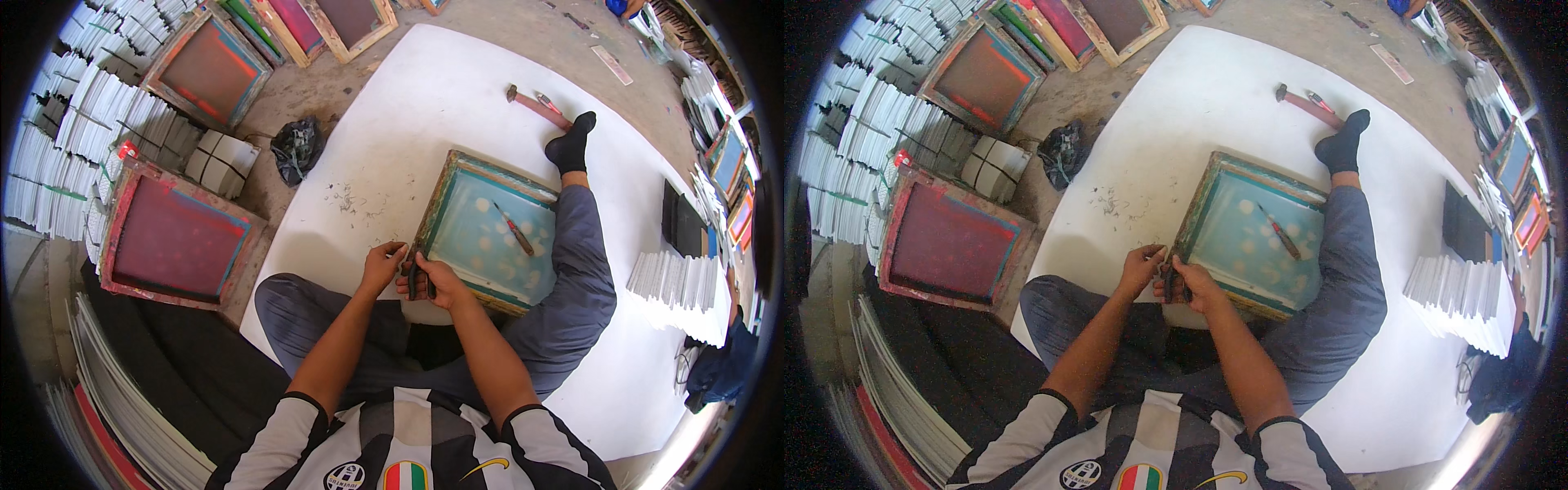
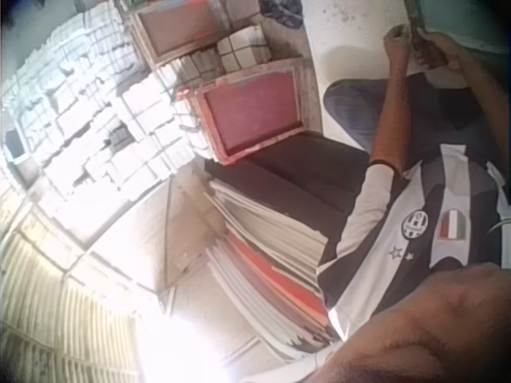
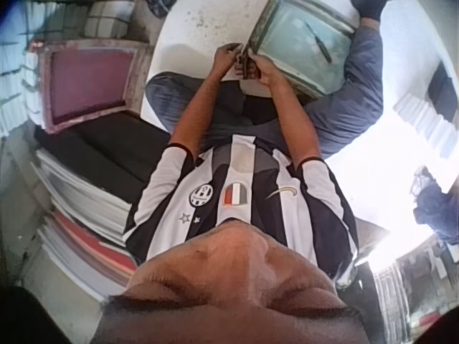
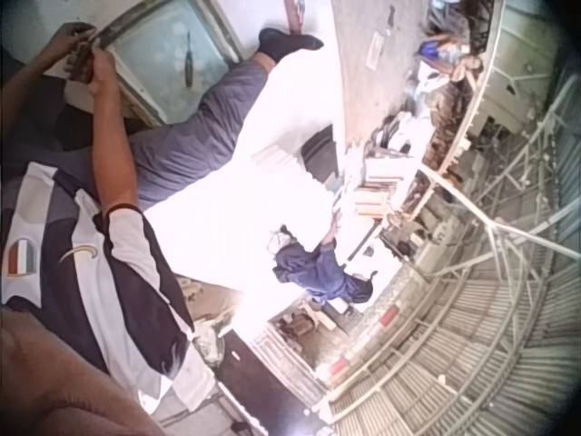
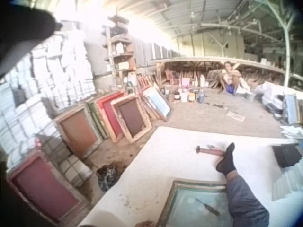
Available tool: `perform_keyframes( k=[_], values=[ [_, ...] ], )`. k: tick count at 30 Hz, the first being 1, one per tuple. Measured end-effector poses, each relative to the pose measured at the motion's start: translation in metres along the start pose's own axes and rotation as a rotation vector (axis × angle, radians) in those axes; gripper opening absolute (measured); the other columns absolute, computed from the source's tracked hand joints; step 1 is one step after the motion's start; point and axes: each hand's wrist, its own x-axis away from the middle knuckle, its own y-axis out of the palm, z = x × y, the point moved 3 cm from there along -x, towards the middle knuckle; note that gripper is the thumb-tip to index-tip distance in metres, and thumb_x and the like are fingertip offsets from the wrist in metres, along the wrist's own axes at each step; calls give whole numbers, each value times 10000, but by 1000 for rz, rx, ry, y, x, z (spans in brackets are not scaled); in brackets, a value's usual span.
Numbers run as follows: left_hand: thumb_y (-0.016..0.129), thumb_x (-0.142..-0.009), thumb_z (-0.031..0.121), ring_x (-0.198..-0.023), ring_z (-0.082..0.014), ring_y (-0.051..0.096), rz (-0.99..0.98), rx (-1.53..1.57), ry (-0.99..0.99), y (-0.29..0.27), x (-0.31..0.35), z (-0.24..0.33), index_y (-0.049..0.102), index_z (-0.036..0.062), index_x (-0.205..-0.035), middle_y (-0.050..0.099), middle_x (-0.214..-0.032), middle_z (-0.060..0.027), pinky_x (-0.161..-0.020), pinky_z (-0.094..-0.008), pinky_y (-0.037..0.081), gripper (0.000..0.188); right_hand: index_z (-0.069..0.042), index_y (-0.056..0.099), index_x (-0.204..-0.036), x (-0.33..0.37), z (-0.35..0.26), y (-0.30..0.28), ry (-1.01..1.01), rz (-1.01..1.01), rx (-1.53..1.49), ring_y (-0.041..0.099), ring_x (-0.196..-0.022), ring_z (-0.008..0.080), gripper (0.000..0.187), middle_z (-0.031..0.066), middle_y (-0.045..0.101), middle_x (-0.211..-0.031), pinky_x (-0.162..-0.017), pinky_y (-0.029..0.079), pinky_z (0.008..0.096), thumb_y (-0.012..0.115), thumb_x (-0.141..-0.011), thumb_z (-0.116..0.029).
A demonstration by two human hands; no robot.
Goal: The person sits on the floor and uses pliers to pick up small debris and wood shavings from the edge of a wooden frame. They then sweep the collected debris into a pile and transfer it into a black plastic bag.
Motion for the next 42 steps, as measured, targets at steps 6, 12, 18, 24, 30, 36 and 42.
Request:
perform_keyframes(
  k=[6, 12, 18, 24, 30, 36, 42],
  values=[
    [651, -996, 320, -849, -168, 669, -76, 126, 0, 6, 2, -5, 706, -26, -1199, 727, -1004, -115, -754, -304, 528, 405, -39, 631, -1113, -4, 1, -1, 4, -19, -71, 741, -837, 303, 467, 169, 726, -936, -676, 613, 442, 506, -1042, -484],
    [532, -1040, 456, -687, -142, 570, -73, 186, -100, 6, 7, 2, 706, -36, -1175, 670, -857, -67, -623, -299, 462, 539, -32, 618, -991, -2, -2, 3, -93, 213, 169, 691, -623, 256, 325, 124, 673, -753, -509, 539, 400, 591, -1026, -355],
    [537, -1026, 509, -663, -129, 586, -36, 229, -136, 2, -2, -10, 728, -6, -1100, 659, -846, -67, -582, -284, 463, 554, 36, 584, -964, -23, 8, 18, -416, 462, 922, 647, -493, 207, 339, 114, 635, -647, -450, 498, 367, 611, -1010, -299],
    [674, -969, 329, -803, -192, 633, -24, 565, -254, -18, -5, 0, 691, -29, -1098, 677, -930, -90, -719, -333, 523, 380, 30, 605, -1014, -20, 14, 26, -183, 158, 723, 694, -562, 227, 381, 143, 678, -727, -483, 538, 353, 609, -1013, -350],
    [783, -886, 277, -706, -164, 615, 147, 490, -261, -32, -11, 3, 689, -49, -1152, 691, -926, -93, -644, -309, 516, 431, -9, 563, -1180, 2, 3, 26, -71, 38, 230, 740, -771, 280, 456, 177, 716, -900, -633, 608, 399, 528, -1046, -444],
    [833, -830, 258, -660, -144, 599, 384, 207, -98, -38, -26, 8, 687, -70, -1195, 712, -948, -118, -574, -292, 495, 512, -4, 552, -1208, 3, -7, 5, -81, 69, -33, 738, -842, 340, 488, 243, 707, -1003, -733, 631, 472, 532, -1038, -461],
    [783, -875, 283, -666, -129, 596, 199, -34, 21, -20, -26, -5, 697, -38, -1211, 718, -968, -120, -595, -286, 494, 473, -22, 554, -1224, -6, -6, 1, -45, 11, -77, 742, -872, 322, 490, 225, 721, -1017, -737, 625, 457, 464, -1059, -474]
  ],
)
